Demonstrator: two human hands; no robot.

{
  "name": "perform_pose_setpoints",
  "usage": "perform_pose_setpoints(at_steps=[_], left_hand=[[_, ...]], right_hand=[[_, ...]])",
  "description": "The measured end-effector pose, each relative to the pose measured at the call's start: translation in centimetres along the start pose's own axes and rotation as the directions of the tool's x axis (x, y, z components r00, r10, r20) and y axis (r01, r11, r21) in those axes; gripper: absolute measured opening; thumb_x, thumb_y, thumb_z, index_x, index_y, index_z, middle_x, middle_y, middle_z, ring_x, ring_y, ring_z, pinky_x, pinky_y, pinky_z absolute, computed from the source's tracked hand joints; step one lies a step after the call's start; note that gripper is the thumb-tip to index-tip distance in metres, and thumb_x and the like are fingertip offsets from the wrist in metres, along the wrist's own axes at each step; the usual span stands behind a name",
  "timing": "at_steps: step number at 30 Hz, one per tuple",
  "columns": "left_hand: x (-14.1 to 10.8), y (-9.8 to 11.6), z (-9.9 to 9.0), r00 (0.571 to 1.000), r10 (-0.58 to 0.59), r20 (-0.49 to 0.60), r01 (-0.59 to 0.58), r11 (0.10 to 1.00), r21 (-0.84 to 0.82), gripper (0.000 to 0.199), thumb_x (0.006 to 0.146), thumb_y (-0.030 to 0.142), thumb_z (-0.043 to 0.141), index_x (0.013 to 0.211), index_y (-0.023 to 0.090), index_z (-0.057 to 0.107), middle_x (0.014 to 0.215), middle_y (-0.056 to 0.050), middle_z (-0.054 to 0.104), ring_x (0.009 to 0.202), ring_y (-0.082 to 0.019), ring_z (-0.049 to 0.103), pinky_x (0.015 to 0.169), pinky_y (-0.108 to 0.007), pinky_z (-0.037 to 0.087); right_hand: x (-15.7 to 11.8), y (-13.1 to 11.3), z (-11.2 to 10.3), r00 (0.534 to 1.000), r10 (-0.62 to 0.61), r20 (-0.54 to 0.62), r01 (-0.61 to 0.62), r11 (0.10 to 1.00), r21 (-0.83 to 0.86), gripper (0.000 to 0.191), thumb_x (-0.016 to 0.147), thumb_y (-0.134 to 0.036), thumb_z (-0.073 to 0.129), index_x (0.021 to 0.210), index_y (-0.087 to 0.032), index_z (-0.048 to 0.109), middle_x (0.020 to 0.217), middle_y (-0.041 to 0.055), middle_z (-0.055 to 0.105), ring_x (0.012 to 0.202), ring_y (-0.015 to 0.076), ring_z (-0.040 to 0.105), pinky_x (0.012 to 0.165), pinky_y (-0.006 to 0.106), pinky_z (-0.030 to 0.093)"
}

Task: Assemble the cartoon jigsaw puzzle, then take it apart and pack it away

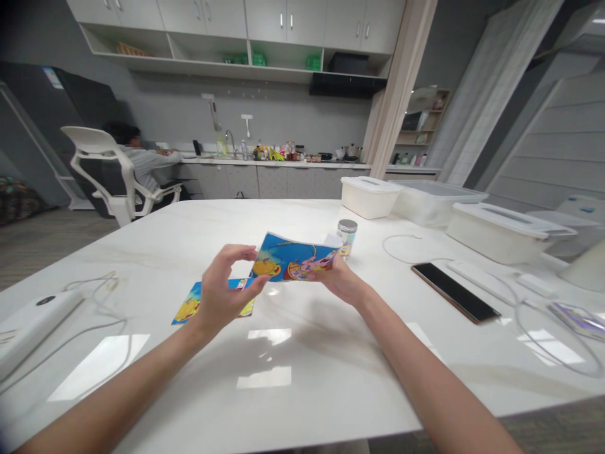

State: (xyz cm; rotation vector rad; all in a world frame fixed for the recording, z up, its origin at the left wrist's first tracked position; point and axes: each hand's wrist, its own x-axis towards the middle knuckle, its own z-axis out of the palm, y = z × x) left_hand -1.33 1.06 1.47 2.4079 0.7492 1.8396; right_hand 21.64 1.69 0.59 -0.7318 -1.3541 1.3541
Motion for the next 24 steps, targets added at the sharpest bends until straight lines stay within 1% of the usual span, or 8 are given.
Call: perform_pose_setpoints(at_steps=[4, 7, 10, 12, 14, 18, 22, 24], left_hand=[[-0.7, 1.3, 1.0, 0.988, 0.128, 0.087, -0.132, 0.990, 0.051, 0.032, 0.089, 0.019, 0.061, 0.120, 0.024, 0.053, 0.100, -0.004, 0.068, 0.091, -0.016, 0.066, 0.079, -0.028, 0.054], [-1.1, 1.0, 1.0, 0.959, 0.169, 0.229, -0.164, 0.986, -0.037, 0.032, 0.093, 0.016, 0.054, 0.124, 0.025, 0.054, 0.097, -0.003, 0.069, 0.086, -0.013, 0.067, 0.076, -0.025, 0.055], [-1.1, 0.7, 0.6, 0.896, 0.207, 0.393, -0.174, 0.978, -0.119, 0.028, 0.096, 0.017, 0.048, 0.122, 0.025, 0.058, 0.096, -0.004, 0.070, 0.084, -0.013, 0.067, 0.073, -0.024, 0.056], [-1.1, 0.8, 0.5, 0.852, 0.216, 0.478, -0.176, 0.976, -0.128, 0.029, 0.097, 0.016, 0.044, 0.118, 0.024, 0.061, 0.095, -0.005, 0.070, 0.084, -0.013, 0.067, 0.073, -0.026, 0.056], [-1.2, 1.0, 0.6, 0.798, 0.211, 0.565, -0.154, 0.977, -0.147, 0.029, 0.097, 0.016, 0.041, 0.114, 0.023, 0.064, 0.095, -0.006, 0.071, 0.085, -0.014, 0.067, 0.074, -0.028, 0.056], [-1.8, 1.3, 1.4, 0.702, 0.109, 0.704, 0.061, 0.975, -0.212, 0.023, 0.096, 0.021, 0.049, 0.109, 0.021, 0.068, 0.096, -0.006, 0.072, 0.084, -0.016, 0.068, 0.076, -0.029, 0.055], [-2.4, 1.3, 2.4, 0.616, -0.115, 0.780, 0.408, 0.893, -0.190, 0.019, 0.090, 0.022, 0.058, 0.106, 0.023, 0.068, 0.090, -0.002, 0.074, 0.078, -0.014, 0.068, 0.076, -0.029, 0.054], [-2.7, 1.3, 2.9, 0.570, -0.202, 0.796, 0.505, 0.851, -0.146, 0.017, 0.088, 0.023, 0.061, 0.103, 0.024, 0.068, 0.090, -0.001, 0.073, 0.073, -0.013, 0.066, 0.070, -0.028, 0.054]], right_hand=[[-0.4, -0.7, -0.5, 0.985, 0.095, 0.146, -0.068, 0.982, -0.178, 0.035, 0.058, -0.027, 0.083, 0.083, -0.022, 0.059, 0.087, -0.0003, 0.070, 0.086, 0.0217, 0.068, 0.081, 0.039, 0.055], [-0.6, -1.8, -1.8, 0.949, 0.156, 0.275, -0.032, 0.913, -0.407, 0.044, 0.062, -0.027, 0.081, 0.102, -0.022, 0.062, 0.108, 0.0044, 0.068, 0.103, 0.0246, 0.065, 0.089, 0.041, 0.053], [-0.6, -2.6, -3.4, 0.955, 0.142, 0.261, 0.029, 0.830, -0.556, 0.059, 0.067, -0.028, 0.076, 0.123, -0.023, 0.059, 0.136, 0.0097, 0.055, 0.124, 0.0281, 0.053, 0.101, 0.043, 0.045], [-0.7, -2.8, -4.3, 0.958, 0.197, 0.210, -0.037, 0.807, -0.589, 0.073, 0.069, -0.027, 0.074, 0.137, -0.027, 0.049, 0.146, 0.0102, 0.046, 0.128, 0.0283, 0.050, 0.100, 0.043, 0.046], [-0.8, -2.9, -5.1, 0.936, 0.281, 0.210, -0.118, 0.817, -0.565, 0.079, 0.071, -0.026, 0.071, 0.143, -0.029, 0.040, 0.146, 0.0095, 0.047, 0.126, 0.0270, 0.052, 0.096, 0.042, 0.050], [-1.0, -2.8, -6.0, 0.862, 0.405, 0.305, -0.201, 0.826, -0.527, 0.072, 0.075, -0.021, 0.062, 0.143, -0.028, 0.040, 0.134, 0.0080, 0.059, 0.112, 0.0228, 0.062, 0.092, 0.041, 0.051], [-0.8, -2.3, -5.7, 0.864, 0.436, 0.253, -0.175, 0.729, -0.661, 0.047, 0.079, -0.022, 0.054, 0.125, -0.029, 0.060, 0.125, 0.0051, 0.064, 0.107, 0.0219, 0.062, 0.086, 0.037, 0.052], [-0.7, -1.9, -5.0, 0.860, 0.449, 0.241, -0.132, 0.653, -0.746, 0.036, 0.082, -0.027, 0.054, 0.116, -0.026, 0.066, 0.121, 0.0051, 0.066, 0.108, 0.0234, 0.062, 0.087, 0.037, 0.051]])
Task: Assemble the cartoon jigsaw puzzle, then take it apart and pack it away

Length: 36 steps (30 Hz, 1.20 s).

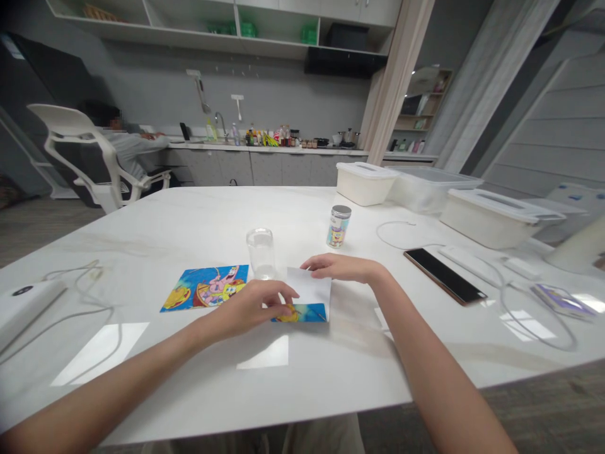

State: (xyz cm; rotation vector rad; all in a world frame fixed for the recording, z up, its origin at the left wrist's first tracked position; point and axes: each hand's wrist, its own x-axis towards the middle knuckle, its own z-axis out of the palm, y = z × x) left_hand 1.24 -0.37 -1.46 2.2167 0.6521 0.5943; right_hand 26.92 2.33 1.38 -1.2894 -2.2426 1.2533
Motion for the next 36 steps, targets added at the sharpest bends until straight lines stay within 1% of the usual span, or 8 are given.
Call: perform_pose_setpoints(at_steps=[4, 6, 10, 15, 20, 24, 29, 36], left_hand=[[0.0, -0.1, 0.7, 0.994, 0.113, 0.002, -0.112, 0.982, 0.150, 0.015, 0.090, 0.020, 0.057, 0.096, 0.023, 0.071, 0.098, -0.004, 0.068, 0.078, -0.013, 0.064, 0.071, -0.027, 0.052], [-0.2, -0.1, 0.8, 0.977, 0.200, 0.078, -0.214, 0.942, 0.259, 0.020, 0.093, 0.020, 0.052, 0.099, 0.022, 0.070, 0.102, -0.005, 0.067, 0.081, -0.014, 0.064, 0.072, -0.027, 0.050], [-0.4, -0.2, 0.5, 0.919, 0.311, 0.242, -0.392, 0.782, 0.484, 0.020, 0.087, 0.031, 0.064, 0.103, 0.020, 0.067, 0.111, -0.007, 0.065, 0.092, -0.020, 0.062, 0.081, -0.032, 0.049], [-0.2, -0.3, 0.5, 0.910, 0.317, 0.266, -0.411, 0.627, 0.661, 0.019, 0.096, 0.020, 0.046, 0.102, 0.017, 0.064, 0.087, -0.006, 0.066, 0.079, -0.018, 0.060, 0.076, -0.032, 0.047], [-0.2, -0.4, 1.1, 0.968, 0.222, 0.120, -0.252, 0.839, 0.482, 0.020, 0.098, 0.024, 0.044, 0.109, 0.020, 0.060, 0.095, -0.005, 0.068, 0.087, -0.018, 0.063, 0.079, -0.031, 0.049], [0.0, -0.6, 1.2, 0.996, 0.082, 0.042, -0.090, 0.965, 0.244, 0.022, 0.098, 0.023, 0.044, 0.111, 0.023, 0.060, 0.105, -0.003, 0.070, 0.092, -0.017, 0.065, 0.083, -0.030, 0.050], [0.4, -0.7, 1.0, 0.999, 0.028, 0.030, -0.034, 0.976, 0.217, 0.025, 0.097, 0.021, 0.044, 0.104, 0.022, 0.067, 0.099, -0.004, 0.068, 0.091, -0.017, 0.063, 0.083, -0.031, 0.049], [-0.1, -0.9, 0.8, 0.983, 0.143, 0.114, -0.174, 0.924, 0.341, 0.030, 0.086, 0.023, 0.062, 0.116, 0.024, 0.063, 0.108, -0.007, 0.057, 0.086, -0.017, 0.060, 0.074, -0.029, 0.050]], right_hand=[[0.9, -0.3, 1.1, 1.000, 0.008, -0.010, -0.009, 0.991, -0.134, 0.028, 0.079, -0.027, 0.058, 0.104, -0.020, 0.069, 0.106, 0.0049, 0.071, 0.096, 0.0244, 0.064, 0.083, 0.036, 0.051], [1.2, -0.2, 1.3, 0.999, 0.002, -0.040, -0.007, 0.991, -0.133, 0.026, 0.078, -0.026, 0.057, 0.100, -0.020, 0.070, 0.103, 0.0042, 0.071, 0.094, 0.0242, 0.064, 0.081, 0.035, 0.051], [1.3, -0.1, 1.2, 1.000, -0.002, -0.025, -0.001, 0.996, -0.093, 0.027, 0.078, -0.026, 0.058, 0.102, -0.018, 0.069, 0.107, 0.0043, 0.070, 0.097, 0.0239, 0.062, 0.083, 0.035, 0.049], [1.0, -0.6, 1.2, 0.997, 0.071, 0.019, -0.068, 0.991, -0.114, 0.030, 0.085, -0.034, 0.054, 0.104, -0.015, 0.068, 0.107, 0.0070, 0.070, 0.097, 0.0241, 0.061, 0.082, 0.035, 0.047], [0.7, -1.1, 0.9, 0.999, 0.045, -0.021, -0.047, 0.996, -0.080, 0.039, 0.086, -0.037, 0.056, 0.121, -0.020, 0.062, 0.123, 0.0079, 0.063, 0.112, 0.0231, 0.057, 0.094, 0.036, 0.044], [-0.1, -2.4, 0.2, 0.995, -0.046, -0.088, 0.034, 0.990, -0.136, 0.030, 0.083, -0.042, 0.060, 0.102, -0.019, 0.068, 0.116, 0.0084, 0.065, 0.105, 0.0223, 0.059, 0.086, 0.034, 0.047], [-1.7, -3.8, 1.6, 0.985, 0.133, 0.107, -0.094, 0.948, -0.305, 0.040, 0.068, -0.042, 0.075, 0.101, -0.020, 0.068, 0.091, 0.0041, 0.069, 0.082, 0.0202, 0.062, 0.069, 0.029, 0.047], [-3.3, -3.4, 4.8, 0.996, 0.085, -0.035, -0.091, 0.901, -0.425, 0.016, 0.080, -0.032, 0.061, 0.091, -0.021, 0.067, 0.084, 0.0038, 0.067, 0.072, 0.0183, 0.059, 0.061, 0.029, 0.042]])
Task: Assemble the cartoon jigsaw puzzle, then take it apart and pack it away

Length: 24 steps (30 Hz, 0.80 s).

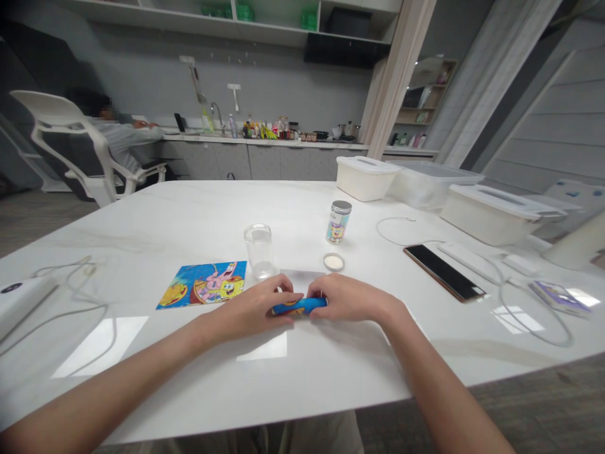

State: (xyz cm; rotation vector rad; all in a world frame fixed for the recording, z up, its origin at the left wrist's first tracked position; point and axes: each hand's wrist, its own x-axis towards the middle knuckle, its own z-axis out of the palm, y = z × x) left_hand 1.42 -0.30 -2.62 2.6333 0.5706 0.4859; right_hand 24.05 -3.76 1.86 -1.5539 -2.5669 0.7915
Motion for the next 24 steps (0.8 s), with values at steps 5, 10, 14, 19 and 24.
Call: perform_pose_setpoints(at_steps=[5, 10, 14, 19, 24], left_hand=[[0.2, 0.0, 0.5, 0.998, -0.044, -0.050, 0.042, 0.998, -0.041, 0.024, 0.090, 0.025, 0.058, 0.114, 0.020, 0.059, 0.099, -0.005, 0.064, 0.090, -0.019, 0.061, 0.080, -0.032, 0.048], [0.2, 0.7, -0.1, 0.995, -0.097, -0.025, 0.095, 0.993, -0.067, 0.019, 0.091, 0.033, 0.056, 0.102, 0.019, 0.062, 0.096, -0.004, 0.062, 0.085, -0.018, 0.060, 0.078, -0.032, 0.049], [0.1, 0.5, 0.1, 0.997, -0.070, -0.043, 0.069, 0.997, -0.026, 0.036, 0.081, 0.030, 0.069, 0.114, 0.019, 0.058, 0.107, -0.007, 0.058, 0.085, -0.018, 0.060, 0.073, -0.030, 0.049], [0.2, 0.4, 0.3, 0.994, -0.066, -0.083, 0.069, 0.997, 0.042, 0.026, 0.087, 0.031, 0.063, 0.109, 0.018, 0.060, 0.100, -0.005, 0.062, 0.088, -0.019, 0.061, 0.075, -0.032, 0.049], [0.1, 0.8, -0.1, 0.996, -0.067, -0.065, 0.074, 0.990, 0.122, 0.033, 0.094, 0.044, 0.048, 0.092, 0.017, 0.066, 0.094, -0.007, 0.059, 0.078, -0.017, 0.059, 0.071, -0.031, 0.049]], right_hand=[[-0.8, 0.2, 1.0, 0.985, -0.041, -0.170, 0.048, 0.998, 0.033, 0.033, 0.075, -0.026, 0.066, 0.107, -0.021, 0.061, 0.105, 0.0061, 0.064, 0.095, 0.0227, 0.060, 0.082, 0.034, 0.045], [-1.2, 0.1, 2.2, 0.966, -0.024, -0.257, 0.051, 0.994, 0.100, 0.022, 0.083, -0.024, 0.060, 0.105, -0.021, 0.057, 0.098, 0.0033, 0.065, 0.088, 0.0193, 0.060, 0.078, 0.032, 0.044], [-1.2, 0.5, 2.6, 0.962, -0.033, -0.272, 0.067, 0.991, 0.118, 0.018, 0.085, -0.032, 0.062, 0.099, -0.020, 0.060, 0.091, 0.0033, 0.063, 0.081, 0.0177, 0.059, 0.074, 0.031, 0.044], [-1.1, 0.8, 2.9, 0.942, -0.095, -0.321, 0.140, 0.983, 0.119, 0.027, 0.086, -0.038, 0.061, 0.107, -0.020, 0.061, 0.100, 0.0059, 0.060, 0.086, 0.0185, 0.058, 0.077, 0.033, 0.046], [-1.0, 0.6, 3.2, 0.922, -0.098, -0.374, 0.139, 0.987, 0.082, 0.021, 0.082, -0.031, 0.066, 0.097, -0.020, 0.057, 0.096, 0.0056, 0.059, 0.085, 0.0190, 0.056, 0.076, 0.034, 0.047]])
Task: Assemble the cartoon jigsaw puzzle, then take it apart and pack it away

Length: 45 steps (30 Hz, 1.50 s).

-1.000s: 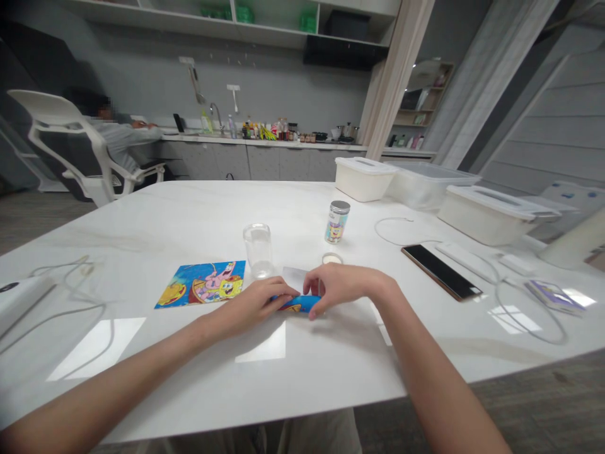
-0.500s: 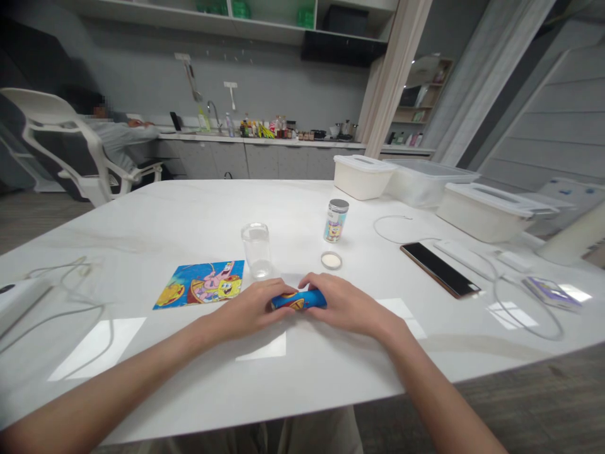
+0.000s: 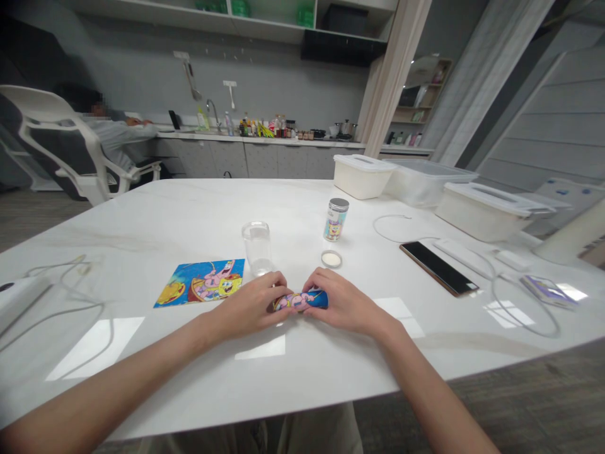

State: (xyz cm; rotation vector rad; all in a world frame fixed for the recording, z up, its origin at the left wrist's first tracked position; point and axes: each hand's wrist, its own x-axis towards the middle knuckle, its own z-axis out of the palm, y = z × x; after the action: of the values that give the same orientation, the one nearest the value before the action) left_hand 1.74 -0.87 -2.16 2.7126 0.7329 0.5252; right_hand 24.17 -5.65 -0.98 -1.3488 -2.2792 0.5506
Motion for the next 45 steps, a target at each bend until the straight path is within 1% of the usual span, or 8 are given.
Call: perform_pose_setpoints(at_steps=[11, 16, 20, 27, 35, 37, 41, 45], left_hand=[[0.0, -0.2, 0.1, 0.997, -0.034, -0.065, 0.032, 0.999, -0.031, 0.020, 0.087, 0.030, 0.058, 0.103, 0.018, 0.060, 0.094, -0.006, 0.065, 0.085, -0.022, 0.062, 0.076, -0.035, 0.050], [0.3, 0.2, -0.9, 0.955, -0.222, -0.196, 0.157, 0.942, -0.298, 0.026, 0.089, 0.035, 0.055, 0.109, 0.020, 0.055, 0.096, -0.004, 0.067, 0.080, -0.018, 0.063, 0.073, -0.032, 0.049], [0.3, 0.3, -1.2, 0.946, -0.278, -0.165, 0.183, 0.881, -0.437, 0.028, 0.089, 0.040, 0.055, 0.109, 0.021, 0.053, 0.097, -0.002, 0.068, 0.081, -0.017, 0.062, 0.074, -0.030, 0.049], [0.1, 0.5, -0.7, 0.984, -0.172, -0.040, 0.132, 0.870, -0.475, 0.019, 0.085, 0.029, 0.053, 0.102, 0.020, 0.052, 0.089, -0.002, 0.064, 0.076, -0.018, 0.059, 0.068, -0.030, 0.047], [-0.4, 0.7, -1.3, 0.986, -0.109, -0.123, 0.055, 0.924, -0.378, 0.025, 0.083, 0.026, 0.051, 0.107, 0.021, 0.046, 0.095, -0.005, 0.062, 0.082, -0.020, 0.060, 0.074, -0.035, 0.050], [-0.5, 0.1, -1.6, 0.941, -0.034, -0.337, -0.051, 0.969, -0.241, 0.035, 0.082, 0.033, 0.052, 0.114, 0.020, 0.042, 0.105, -0.009, 0.058, 0.095, -0.024, 0.057, 0.082, -0.040, 0.049], [-0.3, -2.1, -2.0, 0.656, -0.093, -0.749, 0.088, 0.995, -0.046, 0.050, 0.078, 0.035, 0.060, 0.119, 0.019, 0.037, 0.116, -0.014, 0.047, 0.113, -0.029, 0.048, 0.094, -0.047, 0.045], [0.5, -4.5, -1.9, 0.655, -0.402, -0.640, 0.287, 0.916, -0.282, 0.077, 0.067, 0.044, 0.075, 0.127, 0.019, 0.034, 0.131, -0.016, 0.044, 0.126, -0.032, 0.045, 0.103, -0.049, 0.040]], right_hand=[[0.0, 0.0, -0.2, 0.996, 0.092, -0.004, -0.091, 0.992, 0.085, 0.033, 0.086, -0.046, 0.061, 0.108, -0.021, 0.058, 0.105, 0.0075, 0.061, 0.092, 0.0217, 0.059, 0.084, 0.040, 0.049], [0.3, 0.5, 0.0, 0.960, 0.254, -0.119, -0.153, 0.831, 0.535, 0.073, 0.073, -0.036, 0.073, 0.134, -0.029, 0.034, 0.118, 0.0078, 0.054, 0.080, 0.0170, 0.067, 0.072, 0.037, 0.056], [1.1, -0.2, 0.2, 0.936, 0.308, -0.172, -0.109, 0.714, 0.692, 0.069, 0.070, -0.034, 0.073, 0.131, -0.026, 0.041, 0.114, 0.0082, 0.054, 0.079, 0.0173, 0.066, 0.067, 0.035, 0.057], [2.0, -3.9, 0.8, 0.941, 0.203, -0.269, -0.014, 0.821, 0.571, 0.047, 0.077, -0.033, 0.068, 0.121, -0.025, 0.054, 0.107, 0.0058, 0.062, 0.083, 0.0171, 0.061, 0.078, 0.037, 0.056], [2.8, -5.9, 0.5, 0.902, 0.127, -0.413, 0.038, 0.929, 0.368, 0.032, 0.080, -0.034, 0.068, 0.110, -0.024, 0.058, 0.097, 0.0041, 0.066, 0.077, 0.0179, 0.062, 0.069, 0.032, 0.055], [3.8, -6.2, -0.8, 0.867, 0.103, -0.487, 0.084, 0.934, 0.348, 0.034, 0.081, -0.037, 0.068, 0.110, -0.023, 0.057, 0.096, 0.0042, 0.065, 0.081, 0.0189, 0.063, 0.071, 0.032, 0.054], [7.7, -6.4, -3.6, 0.784, 0.066, -0.618, 0.160, 0.939, 0.303, 0.043, 0.078, -0.042, 0.068, 0.113, -0.021, 0.053, 0.101, 0.0055, 0.064, 0.090, 0.0211, 0.062, 0.074, 0.032, 0.053], [11.8, -6.6, -4.4, 0.756, 0.018, -0.654, 0.189, 0.951, 0.245, 0.042, 0.077, -0.039, 0.066, 0.112, -0.019, 0.053, 0.098, 0.0049, 0.064, 0.084, 0.0191, 0.062, 0.070, 0.030, 0.050]])
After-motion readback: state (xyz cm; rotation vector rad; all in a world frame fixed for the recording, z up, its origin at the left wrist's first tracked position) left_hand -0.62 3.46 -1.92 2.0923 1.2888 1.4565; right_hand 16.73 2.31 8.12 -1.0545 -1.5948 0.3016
